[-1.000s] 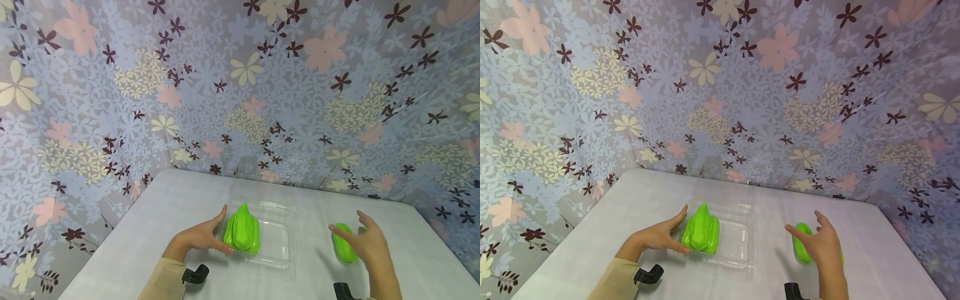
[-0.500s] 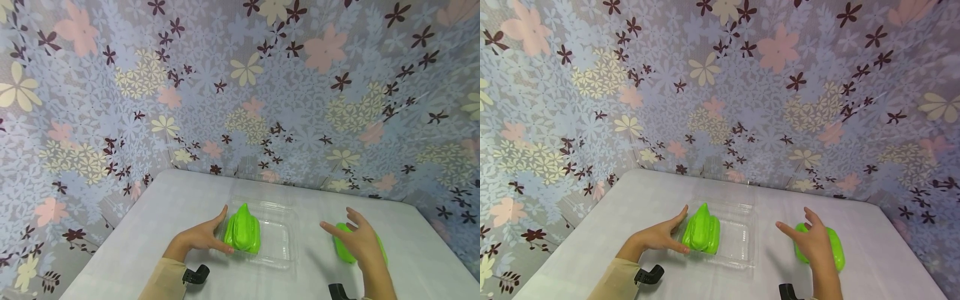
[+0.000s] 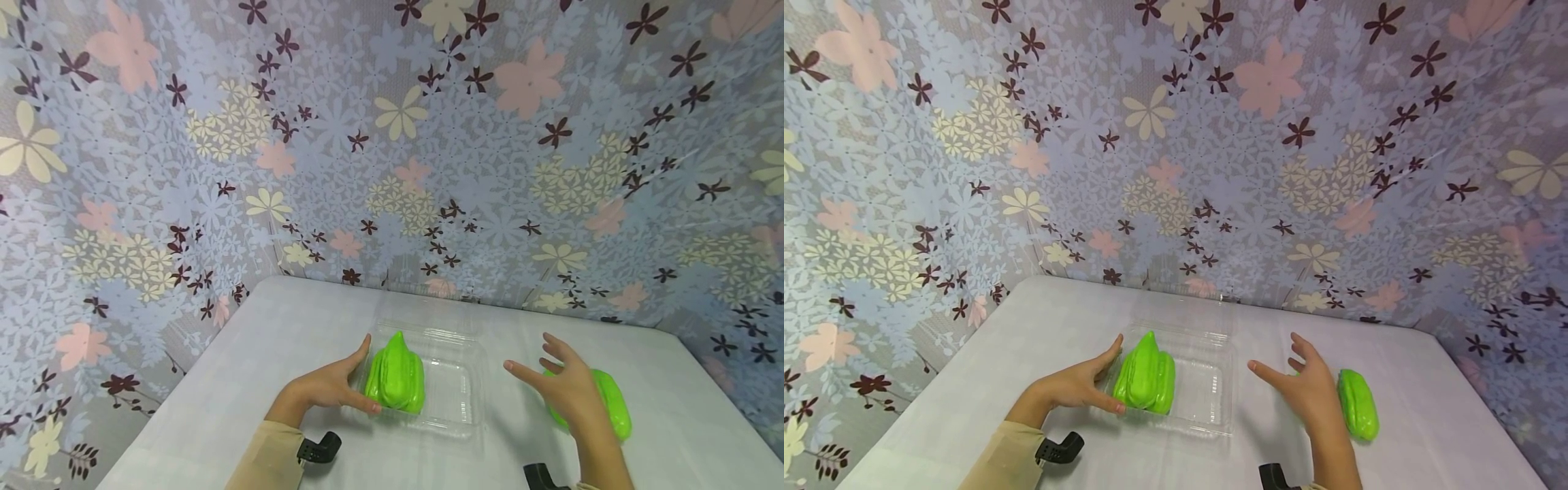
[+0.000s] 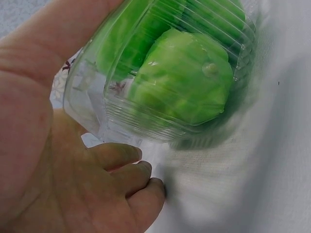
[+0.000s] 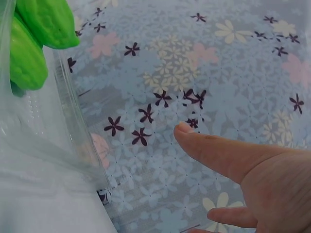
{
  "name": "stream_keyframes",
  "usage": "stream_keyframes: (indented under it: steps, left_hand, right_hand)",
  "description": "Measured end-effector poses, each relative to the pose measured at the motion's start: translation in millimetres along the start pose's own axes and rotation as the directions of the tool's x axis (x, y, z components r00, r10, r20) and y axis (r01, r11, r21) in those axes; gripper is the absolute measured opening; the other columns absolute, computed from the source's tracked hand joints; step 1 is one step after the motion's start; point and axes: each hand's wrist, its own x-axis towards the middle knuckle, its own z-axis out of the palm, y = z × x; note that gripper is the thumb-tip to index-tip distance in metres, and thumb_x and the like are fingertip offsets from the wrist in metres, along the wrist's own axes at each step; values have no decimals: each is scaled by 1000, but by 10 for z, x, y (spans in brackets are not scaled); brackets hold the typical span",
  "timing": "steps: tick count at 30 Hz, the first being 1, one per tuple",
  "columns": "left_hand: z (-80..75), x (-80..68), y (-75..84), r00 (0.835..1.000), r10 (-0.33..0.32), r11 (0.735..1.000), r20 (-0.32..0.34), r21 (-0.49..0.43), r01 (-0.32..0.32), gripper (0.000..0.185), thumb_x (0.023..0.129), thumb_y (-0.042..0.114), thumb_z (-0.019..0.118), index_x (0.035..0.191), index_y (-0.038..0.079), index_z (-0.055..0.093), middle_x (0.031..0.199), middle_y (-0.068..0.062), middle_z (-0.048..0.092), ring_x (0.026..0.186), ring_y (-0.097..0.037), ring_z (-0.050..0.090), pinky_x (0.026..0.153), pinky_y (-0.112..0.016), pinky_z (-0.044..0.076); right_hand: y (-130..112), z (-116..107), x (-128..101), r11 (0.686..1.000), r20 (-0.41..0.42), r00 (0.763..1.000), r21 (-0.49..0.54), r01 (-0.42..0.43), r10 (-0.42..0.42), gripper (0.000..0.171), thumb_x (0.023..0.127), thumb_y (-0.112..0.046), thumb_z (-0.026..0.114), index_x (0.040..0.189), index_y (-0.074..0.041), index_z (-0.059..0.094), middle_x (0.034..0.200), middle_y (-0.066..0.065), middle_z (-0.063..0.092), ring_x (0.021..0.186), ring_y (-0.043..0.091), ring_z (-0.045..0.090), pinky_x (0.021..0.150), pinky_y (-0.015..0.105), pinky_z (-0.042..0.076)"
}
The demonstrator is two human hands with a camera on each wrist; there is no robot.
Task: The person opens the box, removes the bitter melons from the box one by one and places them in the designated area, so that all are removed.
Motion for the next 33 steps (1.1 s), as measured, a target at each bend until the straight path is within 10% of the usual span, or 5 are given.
stream_keyframes:
  steps: [33]
  left_hand:
    - [-11, -16, 0, 1000, 4, 1000, 4, -4, -4, 127, 64, 48, 84, 152, 30, -6, 160, -8, 3, 148, -30, 7, 118, -56, 13]
  right_hand:
    - [-244, 568, -44, 986, 95, 982, 9, 166, -166, 106, 67, -63, 74, 150, -20, 23, 151, 15, 34, 132, 37, 44, 92, 50, 52]
